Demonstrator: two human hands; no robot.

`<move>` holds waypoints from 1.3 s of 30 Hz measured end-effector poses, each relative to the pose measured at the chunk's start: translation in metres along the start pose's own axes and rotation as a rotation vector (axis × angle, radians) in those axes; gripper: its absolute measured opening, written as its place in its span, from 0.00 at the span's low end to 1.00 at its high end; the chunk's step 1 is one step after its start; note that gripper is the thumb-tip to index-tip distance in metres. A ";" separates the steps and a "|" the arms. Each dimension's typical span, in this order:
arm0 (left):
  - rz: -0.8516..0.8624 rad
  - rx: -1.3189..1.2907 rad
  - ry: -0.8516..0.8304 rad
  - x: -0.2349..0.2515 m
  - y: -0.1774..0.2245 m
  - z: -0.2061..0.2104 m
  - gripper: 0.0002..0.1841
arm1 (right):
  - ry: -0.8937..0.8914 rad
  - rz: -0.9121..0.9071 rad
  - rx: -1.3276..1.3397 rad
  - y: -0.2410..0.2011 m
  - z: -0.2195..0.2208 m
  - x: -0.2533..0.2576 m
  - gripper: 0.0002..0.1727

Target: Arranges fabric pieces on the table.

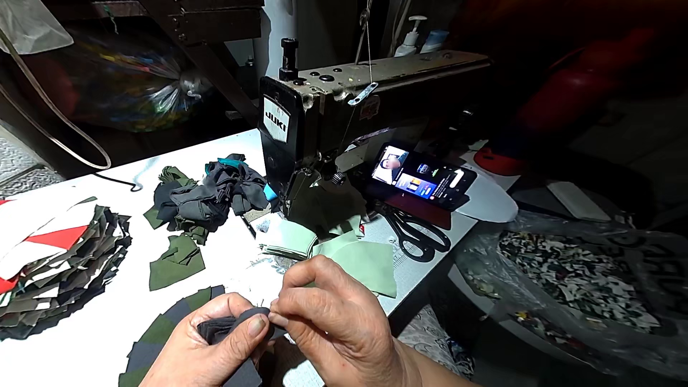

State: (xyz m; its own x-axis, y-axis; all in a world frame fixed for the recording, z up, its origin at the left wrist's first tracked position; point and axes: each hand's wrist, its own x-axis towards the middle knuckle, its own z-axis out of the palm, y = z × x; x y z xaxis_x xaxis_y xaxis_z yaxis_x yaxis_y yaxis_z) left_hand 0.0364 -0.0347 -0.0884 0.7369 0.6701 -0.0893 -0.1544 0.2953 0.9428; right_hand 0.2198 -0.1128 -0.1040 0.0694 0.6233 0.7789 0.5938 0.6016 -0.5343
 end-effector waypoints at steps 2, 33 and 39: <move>0.008 -0.018 -0.023 0.000 0.000 -0.001 0.04 | 0.004 -0.004 -0.001 0.000 -0.001 0.000 0.05; -0.014 -0.082 -0.005 0.001 0.002 -0.001 0.04 | 0.041 -0.089 -0.191 -0.002 -0.010 0.002 0.06; -0.014 -0.095 -0.013 0.001 0.002 -0.001 0.04 | 0.037 -0.087 -0.179 -0.003 -0.011 0.002 0.07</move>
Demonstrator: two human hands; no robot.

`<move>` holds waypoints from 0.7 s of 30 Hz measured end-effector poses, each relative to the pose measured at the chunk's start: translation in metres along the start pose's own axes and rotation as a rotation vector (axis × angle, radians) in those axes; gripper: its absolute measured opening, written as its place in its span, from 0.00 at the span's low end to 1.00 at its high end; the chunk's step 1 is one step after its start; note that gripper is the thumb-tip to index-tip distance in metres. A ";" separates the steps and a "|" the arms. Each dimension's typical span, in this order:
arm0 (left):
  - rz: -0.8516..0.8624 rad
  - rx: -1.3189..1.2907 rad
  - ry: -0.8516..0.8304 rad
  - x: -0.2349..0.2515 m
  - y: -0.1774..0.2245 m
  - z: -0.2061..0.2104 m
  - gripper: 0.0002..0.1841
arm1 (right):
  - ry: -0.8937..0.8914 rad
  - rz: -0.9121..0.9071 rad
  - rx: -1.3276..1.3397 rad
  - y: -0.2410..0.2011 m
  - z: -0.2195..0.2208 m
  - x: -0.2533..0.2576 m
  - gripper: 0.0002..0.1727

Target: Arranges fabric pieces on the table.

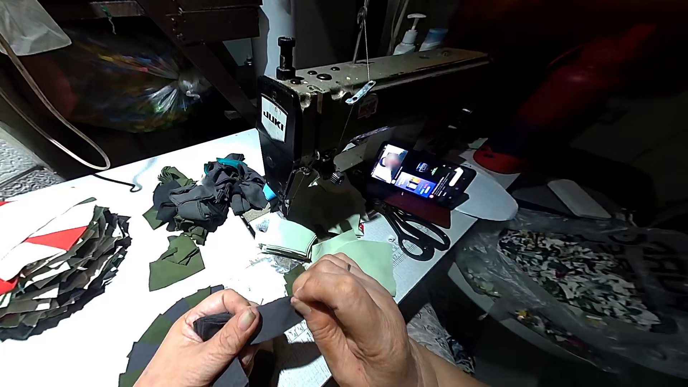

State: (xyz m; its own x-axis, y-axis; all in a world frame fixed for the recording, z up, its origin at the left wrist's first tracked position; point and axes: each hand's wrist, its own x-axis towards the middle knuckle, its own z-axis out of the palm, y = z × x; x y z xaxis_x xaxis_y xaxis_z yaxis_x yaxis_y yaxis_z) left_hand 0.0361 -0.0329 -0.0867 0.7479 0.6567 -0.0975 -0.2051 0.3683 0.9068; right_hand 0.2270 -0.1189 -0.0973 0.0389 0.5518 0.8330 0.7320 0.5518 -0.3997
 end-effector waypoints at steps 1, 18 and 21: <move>0.004 0.007 -0.003 0.000 0.000 0.000 0.04 | -0.002 0.003 0.007 0.000 0.000 0.000 0.07; 0.031 0.136 -0.166 -0.003 0.006 0.002 0.10 | -0.095 0.068 0.099 -0.006 -0.003 0.002 0.09; 0.026 0.159 -0.149 -0.002 0.004 0.001 0.06 | -0.100 0.069 0.092 -0.006 -0.003 0.002 0.09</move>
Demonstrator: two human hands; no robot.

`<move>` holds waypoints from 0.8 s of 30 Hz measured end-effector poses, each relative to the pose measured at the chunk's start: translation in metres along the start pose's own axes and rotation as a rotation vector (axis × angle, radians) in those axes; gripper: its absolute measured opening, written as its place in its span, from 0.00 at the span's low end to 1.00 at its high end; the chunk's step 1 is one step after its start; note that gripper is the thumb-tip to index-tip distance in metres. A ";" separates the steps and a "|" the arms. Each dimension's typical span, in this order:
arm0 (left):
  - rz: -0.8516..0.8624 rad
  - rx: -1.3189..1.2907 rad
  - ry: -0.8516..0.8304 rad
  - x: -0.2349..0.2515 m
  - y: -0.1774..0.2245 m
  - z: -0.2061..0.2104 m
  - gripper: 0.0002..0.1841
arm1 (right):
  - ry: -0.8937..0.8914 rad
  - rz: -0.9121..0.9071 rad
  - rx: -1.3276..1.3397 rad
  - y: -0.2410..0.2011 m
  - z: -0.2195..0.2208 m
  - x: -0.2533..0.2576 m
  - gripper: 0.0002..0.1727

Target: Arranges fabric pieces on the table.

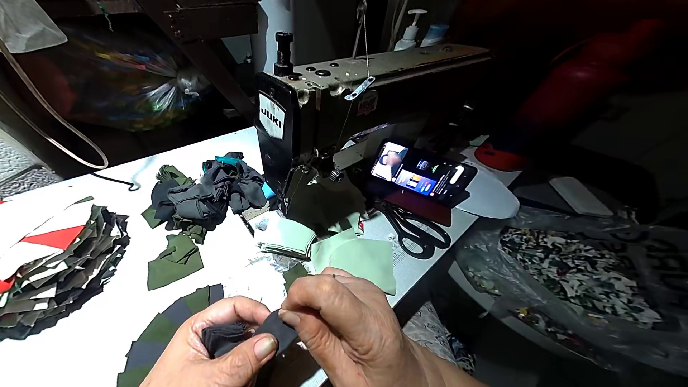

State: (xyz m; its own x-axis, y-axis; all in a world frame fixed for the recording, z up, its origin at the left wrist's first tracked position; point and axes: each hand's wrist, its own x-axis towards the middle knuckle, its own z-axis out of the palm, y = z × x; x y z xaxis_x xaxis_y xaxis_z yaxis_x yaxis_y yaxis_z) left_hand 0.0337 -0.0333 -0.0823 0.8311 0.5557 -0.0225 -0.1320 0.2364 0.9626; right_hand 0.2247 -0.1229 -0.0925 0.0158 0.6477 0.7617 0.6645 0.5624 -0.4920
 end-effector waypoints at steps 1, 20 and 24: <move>0.000 0.004 0.006 0.000 -0.001 0.000 0.04 | -0.002 0.002 -0.002 0.000 0.000 0.000 0.09; 0.010 0.002 0.062 0.000 0.002 0.001 0.05 | 0.042 0.027 -0.084 0.000 0.001 -0.002 0.09; 0.000 0.019 0.039 -0.001 0.001 0.000 0.05 | 0.043 0.030 -0.082 0.000 0.001 -0.002 0.10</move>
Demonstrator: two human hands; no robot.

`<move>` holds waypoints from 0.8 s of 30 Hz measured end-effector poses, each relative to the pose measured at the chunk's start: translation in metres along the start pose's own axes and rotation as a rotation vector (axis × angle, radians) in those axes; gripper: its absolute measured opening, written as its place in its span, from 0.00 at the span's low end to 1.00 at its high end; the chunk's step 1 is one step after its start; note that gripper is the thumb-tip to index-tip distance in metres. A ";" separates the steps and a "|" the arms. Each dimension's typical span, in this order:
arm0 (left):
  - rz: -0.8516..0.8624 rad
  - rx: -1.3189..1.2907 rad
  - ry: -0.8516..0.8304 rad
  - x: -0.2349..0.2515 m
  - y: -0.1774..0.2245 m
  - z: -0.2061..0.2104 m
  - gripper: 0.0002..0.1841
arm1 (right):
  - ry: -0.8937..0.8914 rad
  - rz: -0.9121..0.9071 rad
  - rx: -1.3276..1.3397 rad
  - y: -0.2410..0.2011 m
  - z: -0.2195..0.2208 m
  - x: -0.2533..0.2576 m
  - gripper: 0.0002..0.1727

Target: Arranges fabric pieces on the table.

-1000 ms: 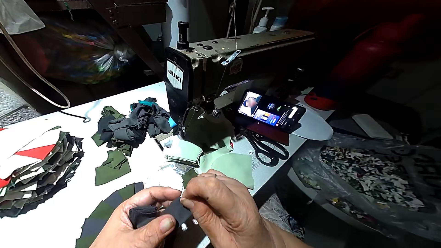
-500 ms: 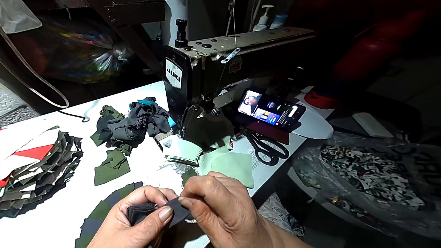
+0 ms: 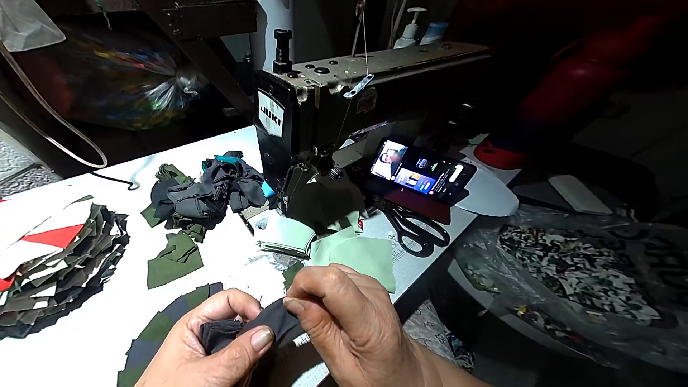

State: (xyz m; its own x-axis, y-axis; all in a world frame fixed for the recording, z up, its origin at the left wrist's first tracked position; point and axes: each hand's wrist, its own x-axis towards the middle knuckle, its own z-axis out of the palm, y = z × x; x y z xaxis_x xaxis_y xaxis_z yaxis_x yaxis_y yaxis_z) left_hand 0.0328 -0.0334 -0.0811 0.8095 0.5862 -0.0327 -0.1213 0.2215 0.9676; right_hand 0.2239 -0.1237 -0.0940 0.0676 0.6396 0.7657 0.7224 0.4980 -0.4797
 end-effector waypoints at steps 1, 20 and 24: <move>0.001 -0.007 0.014 0.000 0.000 0.000 0.04 | 0.000 0.001 -0.001 0.000 0.000 0.000 0.10; 0.023 0.044 0.080 0.001 0.001 -0.002 0.03 | 0.028 0.194 0.481 -0.002 -0.003 0.007 0.09; 0.017 0.031 0.075 0.001 0.001 -0.002 0.03 | -0.035 0.220 0.557 -0.001 -0.005 0.007 0.14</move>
State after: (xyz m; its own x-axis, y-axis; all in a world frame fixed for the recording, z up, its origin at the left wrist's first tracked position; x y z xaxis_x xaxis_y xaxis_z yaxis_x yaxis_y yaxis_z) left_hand 0.0328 -0.0310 -0.0805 0.7621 0.6465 -0.0340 -0.1157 0.1877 0.9754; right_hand 0.2268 -0.1232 -0.0859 0.1456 0.7767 0.6128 0.2240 0.5775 -0.7851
